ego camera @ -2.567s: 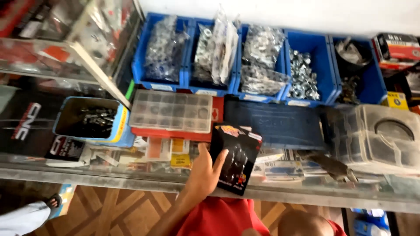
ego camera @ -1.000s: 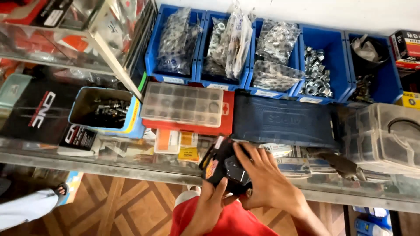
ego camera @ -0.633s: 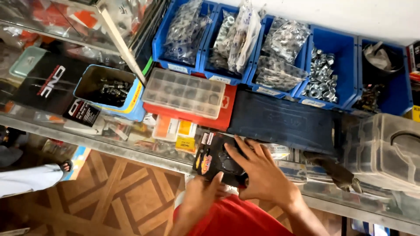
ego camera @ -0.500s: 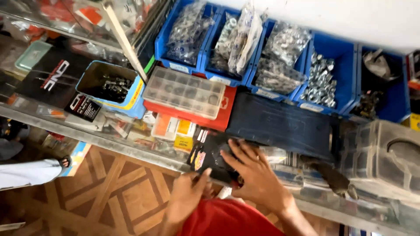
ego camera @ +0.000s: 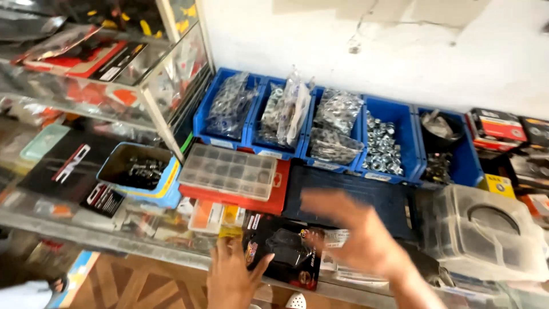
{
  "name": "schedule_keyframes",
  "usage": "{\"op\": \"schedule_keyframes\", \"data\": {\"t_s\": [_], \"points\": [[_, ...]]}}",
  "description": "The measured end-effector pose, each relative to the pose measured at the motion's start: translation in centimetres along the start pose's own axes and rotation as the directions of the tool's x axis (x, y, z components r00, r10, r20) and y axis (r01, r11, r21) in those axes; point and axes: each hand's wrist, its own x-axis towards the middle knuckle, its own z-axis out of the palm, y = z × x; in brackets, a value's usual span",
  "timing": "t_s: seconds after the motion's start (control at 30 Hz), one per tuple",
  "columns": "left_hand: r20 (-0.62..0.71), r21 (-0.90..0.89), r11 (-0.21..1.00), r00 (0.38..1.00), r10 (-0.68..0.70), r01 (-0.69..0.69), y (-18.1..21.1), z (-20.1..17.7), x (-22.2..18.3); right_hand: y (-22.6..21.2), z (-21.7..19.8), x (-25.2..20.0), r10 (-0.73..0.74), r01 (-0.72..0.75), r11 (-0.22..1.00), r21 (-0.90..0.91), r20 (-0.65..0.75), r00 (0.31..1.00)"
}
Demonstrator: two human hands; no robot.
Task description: Organizing and checking various motorcycle brake pads and small parts on a counter.
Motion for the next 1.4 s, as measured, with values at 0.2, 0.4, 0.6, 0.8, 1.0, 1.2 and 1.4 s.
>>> {"op": "schedule_keyframes", "data": {"t_s": [0.2, 0.4, 0.6, 0.8, 1.0, 1.2, 1.4], "points": [[-0.123, -0.038, 0.985, 0.979, 0.160, -0.166, -4.1, 5.3, 3.5, 0.5, -4.0, 12.9, 0.122, 0.180, 0.568, 0.803, -0.298, 0.947], [-0.175, -0.073, 0.941, 0.933, 0.315, -0.332, -7.8, 8.5, 7.1, -4.2, -5.3, 23.6, 0.455, 0.333, 0.269, 0.904, -0.424, 0.783], [-0.136, -0.209, 0.833, 0.859, 0.494, -0.512, -10.7, 8.4, 9.7, -4.2, -3.2, 27.2, 0.509, 0.319, 0.268, 0.909, -0.415, 0.755], [-0.176, -0.101, 0.786, 0.788, 0.590, -0.611, -12.1, 12.5, 11.7, -5.3, -1.3, 27.5, 0.356, 0.431, 0.328, 0.840, -0.533, 0.767], [-0.223, -0.235, 0.664, 0.704, 0.674, -0.710, -3.2, -15.5, 3.9, -4.9, -2.9, 25.5, 0.159, 0.482, 0.411, 0.774, -0.581, 0.798], [-0.840, -0.062, 0.175, 0.146, 0.523, -0.983, 7.9, -29.7, 6.7, -6.3, -3.4, 23.8, 0.085, 0.495, 0.423, 0.759, -0.577, 0.812], [-0.720, -0.626, -0.335, 0.356, 0.596, -0.704, 15.9, -33.7, 10.0, -7.8, -3.7, 20.5, 0.046, 0.508, 0.449, 0.735, -0.587, 0.808]]}}
